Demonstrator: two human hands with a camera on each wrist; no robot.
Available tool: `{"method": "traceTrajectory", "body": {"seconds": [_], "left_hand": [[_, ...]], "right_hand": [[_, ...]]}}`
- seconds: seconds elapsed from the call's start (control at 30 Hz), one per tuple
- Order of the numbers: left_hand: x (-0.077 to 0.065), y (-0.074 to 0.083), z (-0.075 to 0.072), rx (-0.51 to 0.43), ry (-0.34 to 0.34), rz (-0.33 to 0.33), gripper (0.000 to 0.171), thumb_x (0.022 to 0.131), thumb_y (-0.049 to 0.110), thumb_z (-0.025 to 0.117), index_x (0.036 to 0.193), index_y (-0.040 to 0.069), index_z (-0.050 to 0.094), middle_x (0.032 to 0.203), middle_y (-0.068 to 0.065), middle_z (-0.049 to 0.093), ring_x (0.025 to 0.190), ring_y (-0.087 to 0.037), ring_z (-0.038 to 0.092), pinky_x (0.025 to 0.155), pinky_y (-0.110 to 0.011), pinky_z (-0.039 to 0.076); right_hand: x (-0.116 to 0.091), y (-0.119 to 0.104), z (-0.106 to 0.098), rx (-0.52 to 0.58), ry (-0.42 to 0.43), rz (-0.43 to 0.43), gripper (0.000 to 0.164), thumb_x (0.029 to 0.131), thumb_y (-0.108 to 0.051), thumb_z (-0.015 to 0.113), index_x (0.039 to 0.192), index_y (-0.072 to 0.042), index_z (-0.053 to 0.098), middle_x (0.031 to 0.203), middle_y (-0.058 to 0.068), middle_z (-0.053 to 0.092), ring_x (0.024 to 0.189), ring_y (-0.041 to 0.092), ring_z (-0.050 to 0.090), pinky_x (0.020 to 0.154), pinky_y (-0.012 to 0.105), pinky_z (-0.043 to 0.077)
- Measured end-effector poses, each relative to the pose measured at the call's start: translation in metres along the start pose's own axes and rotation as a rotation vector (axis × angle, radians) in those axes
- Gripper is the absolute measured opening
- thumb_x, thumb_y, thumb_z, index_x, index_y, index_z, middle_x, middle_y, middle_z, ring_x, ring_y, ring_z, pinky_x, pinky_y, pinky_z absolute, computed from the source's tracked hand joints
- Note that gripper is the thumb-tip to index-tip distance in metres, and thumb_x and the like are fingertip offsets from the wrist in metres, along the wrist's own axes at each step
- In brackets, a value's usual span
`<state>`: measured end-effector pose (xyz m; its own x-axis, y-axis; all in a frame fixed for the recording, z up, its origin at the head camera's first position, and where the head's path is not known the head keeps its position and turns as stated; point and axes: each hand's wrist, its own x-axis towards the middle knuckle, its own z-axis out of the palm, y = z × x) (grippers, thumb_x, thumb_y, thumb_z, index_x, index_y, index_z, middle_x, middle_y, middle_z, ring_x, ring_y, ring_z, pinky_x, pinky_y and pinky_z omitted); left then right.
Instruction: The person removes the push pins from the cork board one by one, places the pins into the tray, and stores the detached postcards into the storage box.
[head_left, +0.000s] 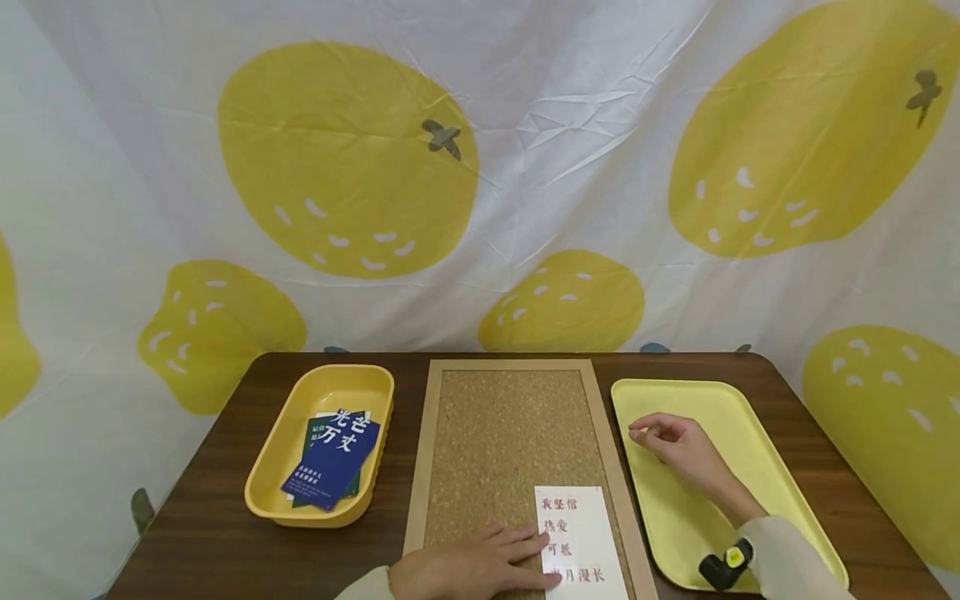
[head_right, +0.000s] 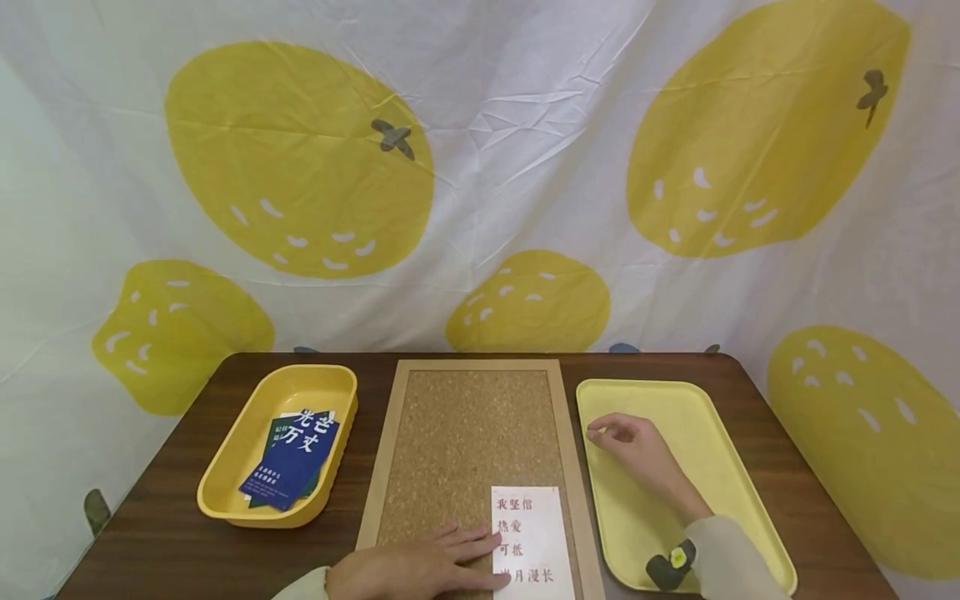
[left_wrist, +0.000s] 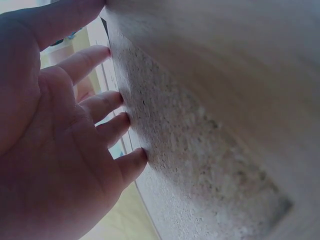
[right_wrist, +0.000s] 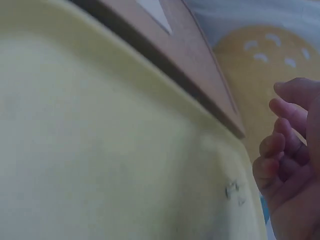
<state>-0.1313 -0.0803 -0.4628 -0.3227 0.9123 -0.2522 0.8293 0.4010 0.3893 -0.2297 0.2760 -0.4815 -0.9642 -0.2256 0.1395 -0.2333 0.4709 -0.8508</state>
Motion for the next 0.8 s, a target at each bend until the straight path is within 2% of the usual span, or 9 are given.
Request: {"method": "traceTrajectory", "body": {"seconds": [0.1,0.2,0.33,0.4,0.57,0.7,0.8], "left_hand": [[0.000,0.000,0.000,-0.003,-0.004,-0.001,0.056,0.102,0.042,0.049,0.155,0.029,0.035,0.164,-0.002,0.023,0.152,-0.017,0.017,0.121,-0.040,0.023],[0.001,0.000,0.000,-0.038,-0.015,-0.012,0.057,0.102,0.042,0.051,0.155,0.029,0.035,0.165,-0.001,0.023,0.152,-0.016,0.016,0.121,-0.039,0.022],[0.002,0.000,0.000,-0.054,-0.027,-0.029,0.057,0.101,0.043,0.052,0.155,0.031,0.035,0.165,0.001,0.023,0.152,-0.015,0.017,0.121,-0.038,0.022],[0.002,0.000,0.000,-0.050,-0.027,-0.031,0.057,0.101,0.044,0.052,0.155,0.032,0.035,0.164,0.001,0.023,0.152,-0.015,0.017,0.121,-0.038,0.023],[0.005,-0.005,0.004,-0.080,-0.039,-0.030,0.059,0.100,0.045,0.052,0.155,0.036,0.032,0.165,0.004,0.021,0.152,-0.014,0.016,0.122,-0.038,0.021],[0.005,-0.005,0.004,-0.125,-0.058,-0.040,0.061,0.099,0.046,0.054,0.155,0.037,0.031,0.165,0.005,0.018,0.153,-0.014,0.012,0.123,-0.041,0.019],[0.005,-0.003,0.002,-0.118,-0.063,-0.046,0.062,0.099,0.046,0.055,0.155,0.036,0.031,0.166,0.005,0.018,0.153,-0.014,0.012,0.123,-0.040,0.019]], "right_hand": [[-0.001,-0.010,0.008,0.050,-0.054,-0.004,0.020,0.096,-0.014,0.065,0.107,0.002,0.070,0.074,0.008,0.063,0.053,0.004,0.045,0.047,0.024,0.043],[-0.003,-0.018,0.017,0.058,-0.123,-0.015,0.019,0.096,-0.011,0.064,0.108,0.003,0.069,0.078,0.013,0.066,0.051,0.003,0.044,0.044,0.024,0.041],[-0.008,-0.026,0.028,0.046,-0.221,-0.060,0.018,0.096,-0.007,0.061,0.109,0.004,0.069,0.090,0.018,0.068,0.060,0.003,0.052,0.049,0.023,0.046],[-0.011,-0.030,0.034,0.035,-0.254,-0.087,0.018,0.096,-0.009,0.063,0.108,0.002,0.069,0.090,0.014,0.068,0.067,0.004,0.056,0.054,0.024,0.049],[-0.018,-0.035,0.048,0.005,-0.290,-0.125,0.015,0.093,-0.015,0.069,0.104,-0.006,0.072,0.087,0.000,0.067,0.075,0.006,0.058,0.063,0.024,0.051],[-0.023,-0.036,0.057,0.003,-0.312,-0.138,0.014,0.092,-0.015,0.071,0.104,-0.008,0.073,0.087,0.000,0.065,0.073,0.005,0.056,0.060,0.023,0.050],[-0.025,-0.036,0.059,-0.008,-0.319,-0.140,0.016,0.091,-0.015,0.072,0.105,-0.008,0.073,0.087,0.000,0.064,0.071,0.005,0.054,0.058,0.022,0.048]]}}
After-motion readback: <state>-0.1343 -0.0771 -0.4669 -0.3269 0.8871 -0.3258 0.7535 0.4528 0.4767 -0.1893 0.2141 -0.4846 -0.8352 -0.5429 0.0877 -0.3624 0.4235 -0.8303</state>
